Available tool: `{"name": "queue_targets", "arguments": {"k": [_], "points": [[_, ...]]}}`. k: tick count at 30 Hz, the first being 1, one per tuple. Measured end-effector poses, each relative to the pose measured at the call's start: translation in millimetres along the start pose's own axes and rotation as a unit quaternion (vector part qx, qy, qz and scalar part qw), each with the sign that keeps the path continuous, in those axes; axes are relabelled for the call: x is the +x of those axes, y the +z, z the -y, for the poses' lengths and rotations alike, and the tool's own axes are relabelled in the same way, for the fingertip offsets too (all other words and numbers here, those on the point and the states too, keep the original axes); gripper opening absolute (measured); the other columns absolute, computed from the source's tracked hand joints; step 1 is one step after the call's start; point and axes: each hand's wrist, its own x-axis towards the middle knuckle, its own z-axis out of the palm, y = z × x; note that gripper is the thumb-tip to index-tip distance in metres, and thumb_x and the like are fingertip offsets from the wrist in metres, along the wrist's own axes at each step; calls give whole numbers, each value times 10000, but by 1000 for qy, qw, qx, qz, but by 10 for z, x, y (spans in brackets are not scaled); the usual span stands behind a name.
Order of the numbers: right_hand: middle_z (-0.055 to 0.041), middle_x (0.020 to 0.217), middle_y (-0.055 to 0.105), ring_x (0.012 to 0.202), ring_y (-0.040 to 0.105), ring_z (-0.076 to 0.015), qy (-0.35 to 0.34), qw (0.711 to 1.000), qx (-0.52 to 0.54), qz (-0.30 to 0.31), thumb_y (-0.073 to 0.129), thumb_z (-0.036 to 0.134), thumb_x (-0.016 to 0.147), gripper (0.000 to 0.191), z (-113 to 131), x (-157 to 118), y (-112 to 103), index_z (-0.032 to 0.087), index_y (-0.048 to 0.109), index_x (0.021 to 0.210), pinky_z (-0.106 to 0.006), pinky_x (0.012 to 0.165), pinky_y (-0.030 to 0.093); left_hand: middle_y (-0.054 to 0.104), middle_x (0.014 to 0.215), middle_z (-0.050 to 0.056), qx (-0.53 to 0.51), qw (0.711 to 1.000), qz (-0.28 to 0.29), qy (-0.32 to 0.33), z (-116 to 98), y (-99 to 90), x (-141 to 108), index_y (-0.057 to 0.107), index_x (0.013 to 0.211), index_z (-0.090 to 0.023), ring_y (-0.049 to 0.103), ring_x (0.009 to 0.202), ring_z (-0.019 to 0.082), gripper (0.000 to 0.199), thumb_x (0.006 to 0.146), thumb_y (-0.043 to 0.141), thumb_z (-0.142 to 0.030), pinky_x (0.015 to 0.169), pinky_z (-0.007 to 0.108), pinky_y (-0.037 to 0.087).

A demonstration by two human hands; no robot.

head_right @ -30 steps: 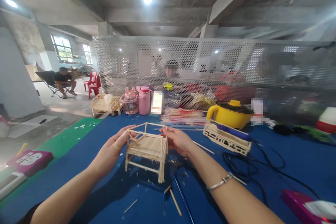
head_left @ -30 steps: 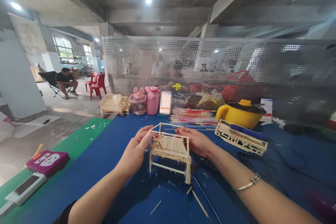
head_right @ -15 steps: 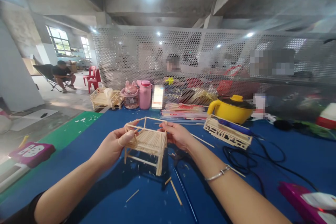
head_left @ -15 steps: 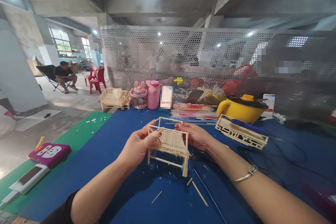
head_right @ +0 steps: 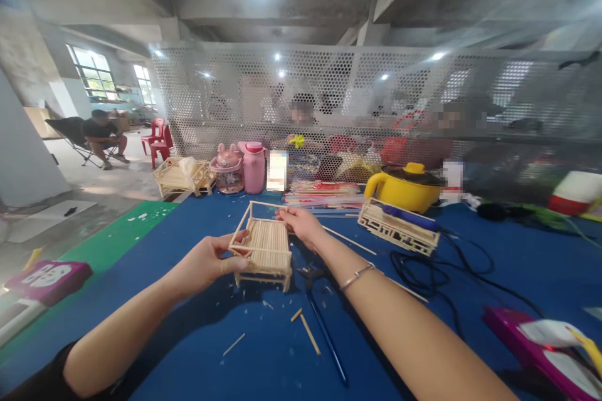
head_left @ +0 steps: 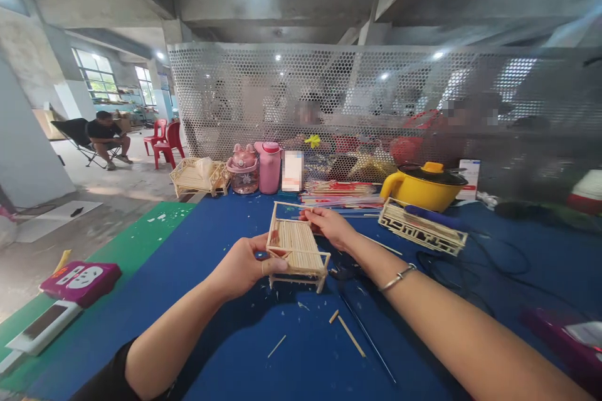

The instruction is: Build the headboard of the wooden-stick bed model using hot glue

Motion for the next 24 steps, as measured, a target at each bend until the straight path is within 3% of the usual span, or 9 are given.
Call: {"name": "queue_targets", "arguments": {"k": [4,7,10,14,16,19,22,24], "points": [[-69,1119,596,948,601,-186,-31,994,-100,-22,560,293,875,305,26,20,-72,158,551,1148,-401,808,509,512,1371,47,33,999,-2,-3,72,-12,19,756,848,-213,440,1270,287,202,690,713,-331,1077,370,300],[-87,1131,596,981,590,-196,-50,982,-169,-63,633,237,809,439,54,-185,-185,169,502,1222,-429,905,462,535,1346,70,-19,999,24,-39,96,-42,11,727,923,-205,515,1187,309,297,660,738,-342,1010,403,373],[-104,1130,613,1008,587,-207,-68,968,-225,-84,634,238,777,449,123,-604,-279,181,515,1207,-418,955,434,583,1281,97,-85,994,22,-60,107,-123,7,680,985,-205,534,1152,309,398,672,716,-448,967,418,395],[-89,1168,633,1084,571,-251,-91,950,-288,-85,612,332,772,353,171,-1459,-372,231,604,1110,-430,964,436,600,1233,98,-144,979,-80,-119,136,-241,41,654,911,-189,528,1144,278,490,734,554,-634,932,387,400],[-73,1172,642,1084,581,-269,-119,894,-420,-97,577,414,792,316,75,-1920,-437,272,653,1063,-453,962,443,638,1129,100,-154,971,-107,-148,163,-244,66,639,909,-175,578,1046,250,518,723,555,-651,852,347,436],[-72,1142,666,1047,614,-286,-176,808,-536,-167,562,472,785,333,-249,-2461,-577,294,685,1038,-444,877,515,667,957,77,-177,966,-80,-171,201,-152,99,633,895,-177,619,869,201,492,741,549,-637,735,301,469],[-105,1146,664,996,645,-299,-217,734,-599,-237,538,511,791,404,-631,-2712,-730,247,686,1058,-421,781,566,667,846,51,-221,954,-89,-184,213,-16,129,628,806,-183,619,786,174,384,757,589,-562,675,269,478],[-114,1148,664,977,656,-293,-234,700,-628,-247,503,488,821,425,-808,-2741,-808,213,662,1104,-410,744,580,663,799,41,-242,947,-99,-188,204,47,146,626,759,-176,614,758,159,330,760,617,-506,647,245,475]]}}
